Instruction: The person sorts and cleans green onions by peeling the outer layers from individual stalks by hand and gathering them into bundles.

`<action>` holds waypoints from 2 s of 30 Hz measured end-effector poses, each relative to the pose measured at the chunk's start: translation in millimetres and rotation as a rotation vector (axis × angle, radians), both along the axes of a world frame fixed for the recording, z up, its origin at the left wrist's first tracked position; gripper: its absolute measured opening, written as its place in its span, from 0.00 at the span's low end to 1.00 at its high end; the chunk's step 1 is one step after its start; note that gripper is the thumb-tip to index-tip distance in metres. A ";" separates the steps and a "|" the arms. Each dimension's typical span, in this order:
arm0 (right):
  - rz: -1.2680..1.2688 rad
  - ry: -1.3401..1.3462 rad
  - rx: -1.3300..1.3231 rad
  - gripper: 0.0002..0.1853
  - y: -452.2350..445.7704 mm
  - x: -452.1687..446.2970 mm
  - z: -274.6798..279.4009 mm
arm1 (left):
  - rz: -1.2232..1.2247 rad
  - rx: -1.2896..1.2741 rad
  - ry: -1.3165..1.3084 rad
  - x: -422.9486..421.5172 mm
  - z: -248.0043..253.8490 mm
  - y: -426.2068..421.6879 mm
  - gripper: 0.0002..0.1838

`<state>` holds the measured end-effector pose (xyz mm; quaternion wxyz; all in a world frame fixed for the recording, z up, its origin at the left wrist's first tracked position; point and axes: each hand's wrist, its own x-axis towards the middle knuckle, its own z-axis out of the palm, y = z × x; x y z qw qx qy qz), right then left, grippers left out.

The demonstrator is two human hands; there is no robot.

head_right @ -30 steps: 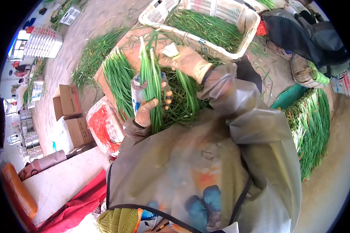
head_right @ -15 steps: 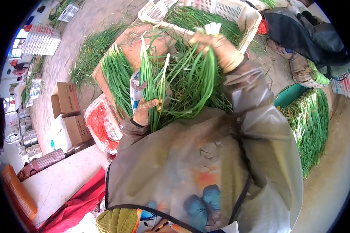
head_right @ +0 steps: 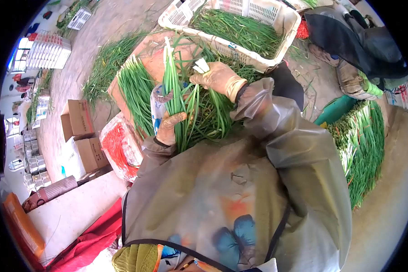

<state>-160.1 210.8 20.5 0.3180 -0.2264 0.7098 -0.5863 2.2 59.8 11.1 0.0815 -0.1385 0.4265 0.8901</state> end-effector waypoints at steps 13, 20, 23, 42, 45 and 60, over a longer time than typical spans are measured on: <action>-0.777 0.580 0.628 0.32 126.4 -117.6 9.0 | 0.011 0.232 0.130 15.3 -17.0 -38.0 0.25; 0.242 0.414 0.386 0.24 9.1 14.4 23.8 | -0.002 -0.087 0.093 -25.1 -11.1 -5.9 0.23; 0.246 0.364 0.291 0.26 -0.1 18.6 20.6 | 0.001 -0.221 0.098 -28.7 -5.7 8.5 0.25; -0.081 0.062 -0.247 0.14 21.6 -26.5 34.2 | -0.108 -0.018 0.068 -21.1 -21.0 20.5 0.32; -0.132 0.017 -0.315 0.12 14.9 -25.8 22.2 | -0.113 -0.176 0.109 -19.7 -14.6 17.4 0.29; -0.534 0.723 0.322 0.23 48.5 -57.9 -8.7 | -0.007 -0.064 0.079 -24.8 -9.3 -5.5 0.26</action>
